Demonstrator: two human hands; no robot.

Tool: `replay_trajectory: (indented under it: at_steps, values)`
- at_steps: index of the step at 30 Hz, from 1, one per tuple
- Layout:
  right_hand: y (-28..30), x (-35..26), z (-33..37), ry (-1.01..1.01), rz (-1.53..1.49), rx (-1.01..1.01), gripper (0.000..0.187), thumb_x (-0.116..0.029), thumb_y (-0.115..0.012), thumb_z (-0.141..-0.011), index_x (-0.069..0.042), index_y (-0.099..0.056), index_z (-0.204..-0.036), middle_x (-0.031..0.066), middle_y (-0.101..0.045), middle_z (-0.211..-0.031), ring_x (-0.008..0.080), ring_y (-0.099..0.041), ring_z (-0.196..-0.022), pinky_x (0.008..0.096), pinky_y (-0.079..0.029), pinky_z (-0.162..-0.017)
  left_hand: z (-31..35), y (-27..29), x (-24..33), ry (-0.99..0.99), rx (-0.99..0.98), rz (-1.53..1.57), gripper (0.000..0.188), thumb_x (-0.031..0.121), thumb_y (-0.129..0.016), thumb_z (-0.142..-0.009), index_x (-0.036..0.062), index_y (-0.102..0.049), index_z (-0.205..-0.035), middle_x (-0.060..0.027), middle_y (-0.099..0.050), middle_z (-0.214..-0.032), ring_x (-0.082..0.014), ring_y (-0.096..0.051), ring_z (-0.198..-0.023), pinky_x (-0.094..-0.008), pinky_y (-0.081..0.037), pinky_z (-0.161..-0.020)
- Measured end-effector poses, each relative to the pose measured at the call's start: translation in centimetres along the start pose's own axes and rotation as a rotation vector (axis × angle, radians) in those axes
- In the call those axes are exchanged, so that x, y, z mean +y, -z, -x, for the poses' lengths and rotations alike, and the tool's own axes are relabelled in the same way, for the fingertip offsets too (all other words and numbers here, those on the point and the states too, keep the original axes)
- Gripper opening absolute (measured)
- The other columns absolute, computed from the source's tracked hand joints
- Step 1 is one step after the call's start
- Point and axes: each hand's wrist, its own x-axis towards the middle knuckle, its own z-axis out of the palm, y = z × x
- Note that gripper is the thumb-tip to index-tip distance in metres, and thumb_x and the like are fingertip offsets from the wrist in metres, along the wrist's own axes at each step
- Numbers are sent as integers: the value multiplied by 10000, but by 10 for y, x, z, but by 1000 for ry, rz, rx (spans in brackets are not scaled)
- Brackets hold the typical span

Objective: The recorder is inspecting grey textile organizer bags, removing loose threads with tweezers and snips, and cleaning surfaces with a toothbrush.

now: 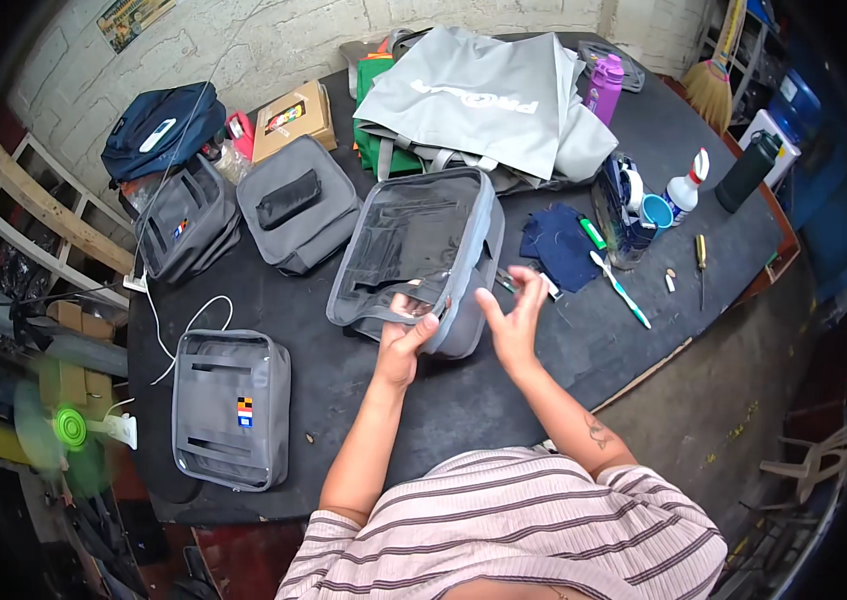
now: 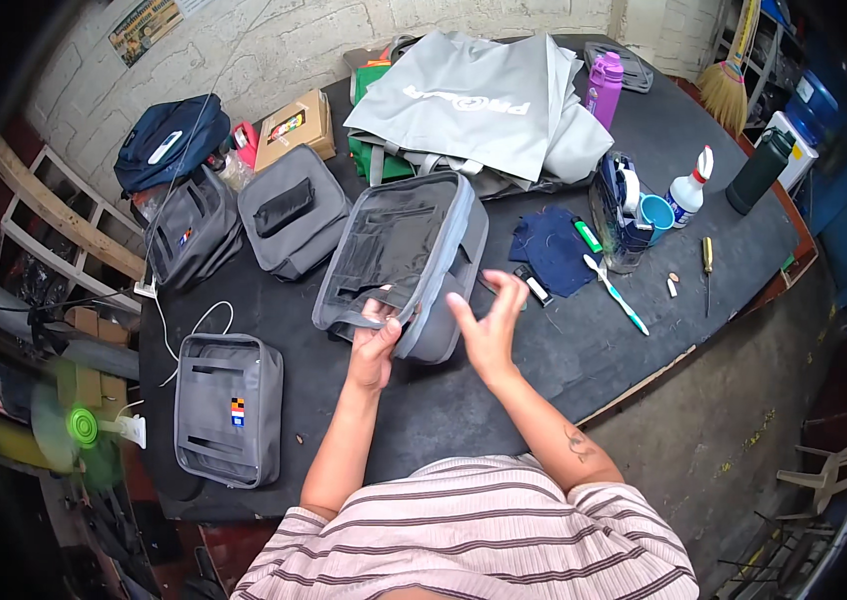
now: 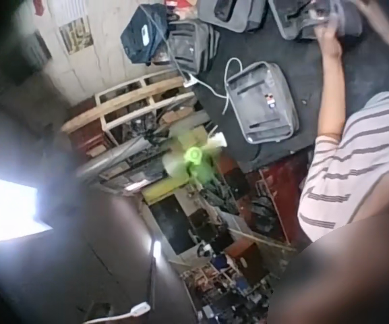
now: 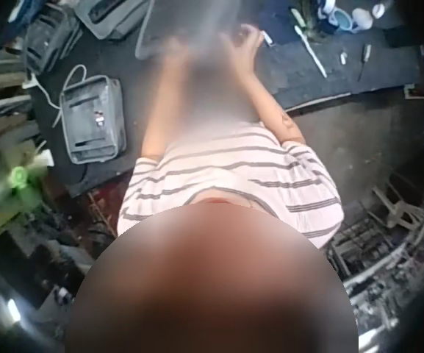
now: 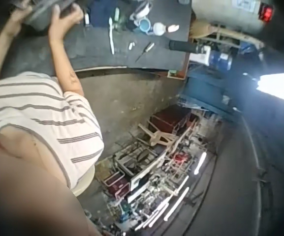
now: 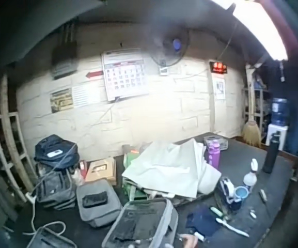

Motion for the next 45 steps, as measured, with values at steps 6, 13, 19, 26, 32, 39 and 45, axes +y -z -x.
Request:
replay_trajectory:
  at_steps: [6,13,19,26,32,39,45]
  values:
    - [10,-13,10,62,57,-283,792,-324,-853,-631,-19,-431,-1228,155,-359,-1245,301,-400,-1200,415,-350,-1035,-12,-17,-10,194,87,77,332,355,-494,-989,46,-617,-996,-67,-660,-986,-152,-608,-938,-308,-441,-890]
    - [-4,-15,0,207,237,-178,774,129,-595,-632,-13,-341,-1349,204,-364,-1260,405,-371,-1208,476,-284,-1048,-23,-24,9,85,194,265,267,166,-469,-904,-30,-641,-846,-159,-687,-877,-244,-644,-844,-341,-468,-853]
    - [3,5,-1,369,409,-167,887,136,-585,-582,-37,-314,-1408,169,-379,-1303,369,-382,-1227,466,-287,-1041,-28,-13,81,356,84,851,376,195,-429,-910,-131,-600,-986,-310,-616,-1067,-419,-570,-1083,-554,-361,-1074]
    - [9,17,11,274,500,-301,687,-110,-731,-641,-7,-434,-1251,168,-418,-1214,354,-418,-1152,472,-326,-965,-30,-16,58,267,141,819,320,136,-481,-875,-135,-584,-1010,-282,-613,-1068,-391,-585,-1020,-501,-453,-991]
    - [3,-5,-58,66,215,-294,276,-24,-657,-693,1,-504,-921,174,-540,-863,345,-567,-784,413,-464,-688,-7,-31,45,509,-466,524,631,429,-296,-1003,-61,-390,-1388,-255,-553,-1258,-348,-550,-1163,-449,-416,-1018]
    - [-9,-83,-75,442,46,-82,122,-3,-639,-693,-10,-573,-796,140,-554,-775,353,-575,-713,415,-473,-635,-12,-86,142,-522,-15,-1559,833,418,-782,-687,21,-459,-1344,-173,-555,-999,-354,-532,-954,-431,-467,-840]
    - [-20,-90,-83,581,4,-66,123,25,-676,-671,-13,-587,-748,106,-552,-743,301,-575,-684,388,-467,-604,-79,-33,135,-91,-60,-1332,856,173,-840,-637,-109,-418,-1326,-96,-609,-619,-145,-602,-568,-300,-483,-557]
